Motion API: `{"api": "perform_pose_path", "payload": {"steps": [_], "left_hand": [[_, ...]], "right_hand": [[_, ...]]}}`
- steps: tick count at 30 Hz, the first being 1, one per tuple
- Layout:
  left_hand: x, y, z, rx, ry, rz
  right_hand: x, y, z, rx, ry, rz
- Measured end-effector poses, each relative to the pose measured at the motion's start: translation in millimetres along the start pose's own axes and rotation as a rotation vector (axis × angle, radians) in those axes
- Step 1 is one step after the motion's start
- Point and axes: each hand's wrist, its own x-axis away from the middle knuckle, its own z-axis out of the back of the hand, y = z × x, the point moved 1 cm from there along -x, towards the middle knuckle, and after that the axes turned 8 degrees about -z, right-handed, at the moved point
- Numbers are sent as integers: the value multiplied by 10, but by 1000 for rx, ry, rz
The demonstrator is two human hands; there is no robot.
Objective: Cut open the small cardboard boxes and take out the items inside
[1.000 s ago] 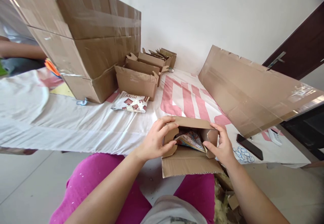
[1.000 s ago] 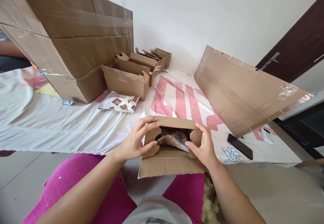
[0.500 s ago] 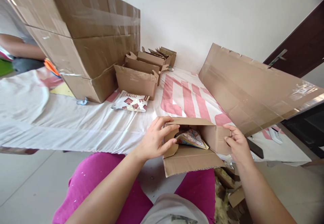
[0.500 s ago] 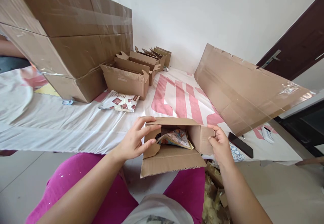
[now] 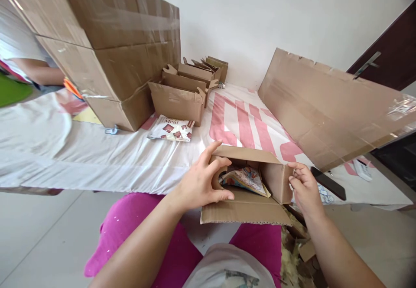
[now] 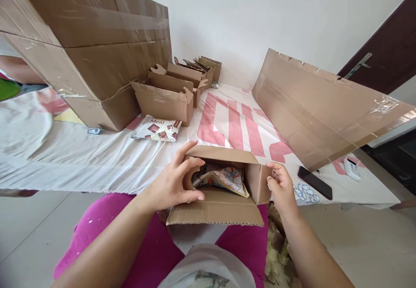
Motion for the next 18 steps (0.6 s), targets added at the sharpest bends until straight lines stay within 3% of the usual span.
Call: {"api": "perform_pose_path", "payload": {"steps": [3,8,10,14,16,18], "left_hand": [[22,-109,-9,291,128,-31],[63,-298,-47,717,331,70],[64,-316,-46,794,347,100],[53,-301,-38,791,365,166],[46,-310,-41,781,355,199],[44,-346,-41,770,364,230]], "right_hand": [[-44,-11,3,219,32,136],[-51,-317,-57,609,231,620],[-33,-465,-122,623,116,689],[-24,-605,-345,828,-398,541],[-47,-591,-455,957,-496,499],[-86,-553,-536,1008,-504,489]]}}
